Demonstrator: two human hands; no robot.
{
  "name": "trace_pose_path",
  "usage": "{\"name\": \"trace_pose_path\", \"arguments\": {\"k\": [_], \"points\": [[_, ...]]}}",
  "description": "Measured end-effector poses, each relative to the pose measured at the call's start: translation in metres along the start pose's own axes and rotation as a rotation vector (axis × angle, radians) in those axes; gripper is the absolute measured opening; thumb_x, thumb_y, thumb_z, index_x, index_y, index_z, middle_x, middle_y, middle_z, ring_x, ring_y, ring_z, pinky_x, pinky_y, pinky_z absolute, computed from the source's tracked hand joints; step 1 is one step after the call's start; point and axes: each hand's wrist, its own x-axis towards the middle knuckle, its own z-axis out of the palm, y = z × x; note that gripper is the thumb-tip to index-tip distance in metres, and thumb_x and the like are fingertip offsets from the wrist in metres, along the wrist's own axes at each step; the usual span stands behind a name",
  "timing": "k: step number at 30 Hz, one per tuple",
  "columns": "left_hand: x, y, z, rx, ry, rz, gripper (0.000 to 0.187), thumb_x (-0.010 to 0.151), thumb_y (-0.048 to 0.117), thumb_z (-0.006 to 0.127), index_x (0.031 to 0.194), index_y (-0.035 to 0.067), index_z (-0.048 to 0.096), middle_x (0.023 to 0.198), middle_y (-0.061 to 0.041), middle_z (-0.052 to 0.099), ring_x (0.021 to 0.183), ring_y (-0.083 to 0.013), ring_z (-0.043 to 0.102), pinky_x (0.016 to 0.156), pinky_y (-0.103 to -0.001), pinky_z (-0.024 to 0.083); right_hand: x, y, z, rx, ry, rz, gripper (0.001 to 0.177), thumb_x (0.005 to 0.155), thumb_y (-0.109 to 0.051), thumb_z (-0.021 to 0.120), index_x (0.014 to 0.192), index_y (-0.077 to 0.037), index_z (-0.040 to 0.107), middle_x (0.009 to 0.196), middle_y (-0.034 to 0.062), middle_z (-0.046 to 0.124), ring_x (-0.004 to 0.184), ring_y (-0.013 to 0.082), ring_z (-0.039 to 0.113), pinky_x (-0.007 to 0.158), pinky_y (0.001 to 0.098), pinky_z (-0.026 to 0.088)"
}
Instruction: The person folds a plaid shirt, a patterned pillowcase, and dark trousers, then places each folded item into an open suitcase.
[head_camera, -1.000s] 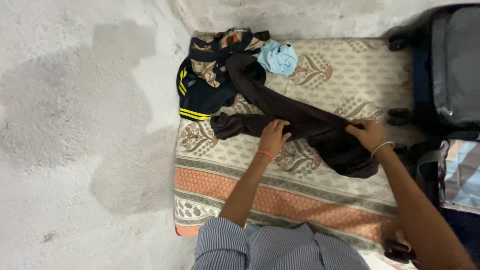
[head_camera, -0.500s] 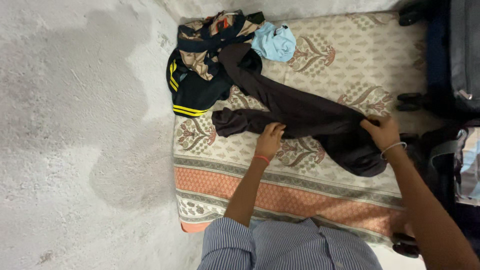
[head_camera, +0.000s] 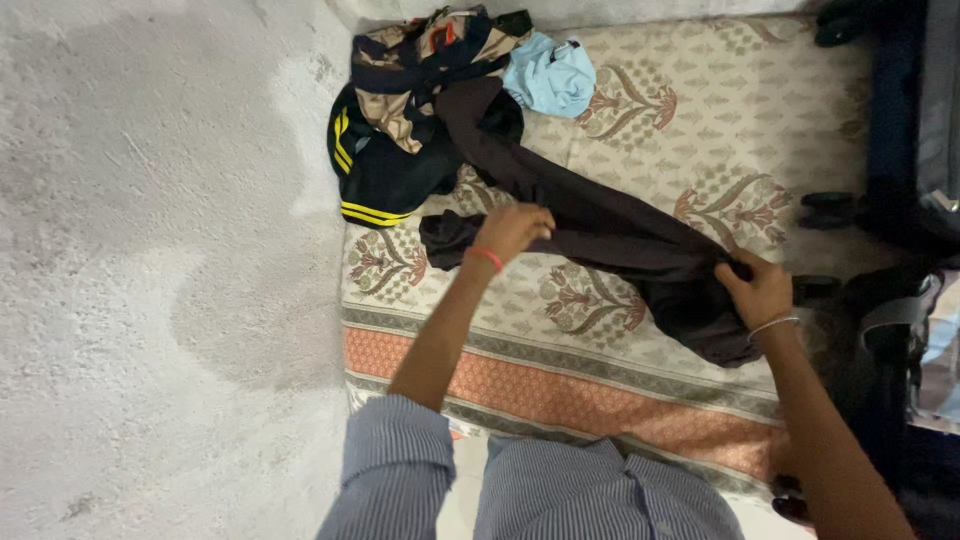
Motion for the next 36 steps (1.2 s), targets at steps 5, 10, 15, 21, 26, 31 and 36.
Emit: {"name": "trace_pose_path", "arguments": {"k": [5, 10, 15, 21, 26, 31, 36], "points": [[0.063, -0.016, -0.009, 0.174, 0.053, 0.074, 0.029, 0.084, 0.005, 0.068, 0.112, 0.008, 0.075, 0.095, -0.013, 0.074, 0.086, -0.0319, 0.071, 0.075, -0.044, 0.056, 0.000, -0.003, -0.005, 0.055, 0.015, -0.151, 0.045, 0.088, -0.036, 0.080, 0.119, -0.003, 0.075, 0.100, 0.0265, 0.072, 0.093, 0.0379, 0.074, 0.081, 0.0423, 0.057], [0.119, -0.046, 0.060, 0.605, -0.091, 0.065, 0.030, 0.090, 0.006, 0.058, 0.116, 0.009, 0.072, 0.094, -0.016, 0.074, 0.088, -0.0350, 0.073, 0.075, -0.046, 0.058, -0.005, -0.023, -0.023, 0.015, -0.066, -0.226, 0.036, 0.087, -0.034, 0.078, 0.109, -0.005, 0.076, 0.096, 0.0217, 0.074, 0.090, 0.0364, 0.075, 0.077, 0.0427, 0.057], [0.119, -0.054, 0.063, 0.483, -0.044, 0.045, 0.017, 0.089, 0.008, 0.059, 0.095, 0.011, 0.074, 0.100, -0.015, 0.072, 0.094, -0.0352, 0.072, 0.079, -0.045, 0.058, 0.003, -0.038, -0.039, -0.080, -0.032, -0.349, 0.036, 0.085, -0.036, 0.080, 0.106, -0.007, 0.077, 0.102, 0.0196, 0.075, 0.090, 0.0361, 0.074, 0.080, 0.0423, 0.059], [0.068, 0.016, -0.039, 0.292, 0.472, 0.245, 0.018, 0.086, 0.006, 0.066, 0.103, 0.005, 0.069, 0.101, -0.012, 0.067, 0.097, -0.0346, 0.067, 0.088, -0.046, 0.053, 0.058, -0.069, -0.081, -0.150, 0.130, -0.392, 0.033, 0.098, -0.033, 0.076, 0.118, -0.006, 0.075, 0.113, 0.0188, 0.074, 0.100, 0.0363, 0.072, 0.088, 0.0434, 0.058], [0.029, 0.034, -0.074, 0.235, 0.330, 0.184, 0.021, 0.093, 0.005, 0.061, 0.113, 0.003, 0.068, 0.111, -0.013, 0.065, 0.104, -0.0316, 0.067, 0.093, -0.043, 0.053, 0.081, -0.113, -0.124, -0.245, 0.040, -0.489, 0.033, 0.095, -0.030, 0.074, 0.116, -0.006, 0.075, 0.123, 0.0207, 0.069, 0.102, 0.0366, 0.068, 0.085, 0.0423, 0.055], [0.018, 0.041, -0.090, -0.331, 0.148, -0.051, 0.022, 0.104, 0.021, 0.059, 0.112, 0.002, 0.065, 0.107, -0.014, 0.069, 0.100, -0.0347, 0.069, 0.087, -0.043, 0.052, 0.092, -0.104, -0.142, 0.038, -0.100, -0.322, 0.036, 0.096, -0.028, 0.073, 0.120, -0.003, 0.073, 0.109, 0.0177, 0.075, 0.096, 0.0308, 0.070, 0.086, 0.0394, 0.053], [0.028, 0.053, -0.062, -0.206, 0.122, -0.120, 0.028, 0.101, 0.032, 0.062, 0.107, 0.007, 0.072, 0.102, -0.017, 0.074, 0.100, -0.0376, 0.070, 0.086, -0.044, 0.054, 0.089, -0.087, -0.126, 0.020, -0.022, -0.123, 0.033, 0.099, -0.030, 0.075, 0.117, -0.003, 0.074, 0.100, 0.0229, 0.077, 0.094, 0.0332, 0.074, 0.091, 0.0432, 0.055]]}}
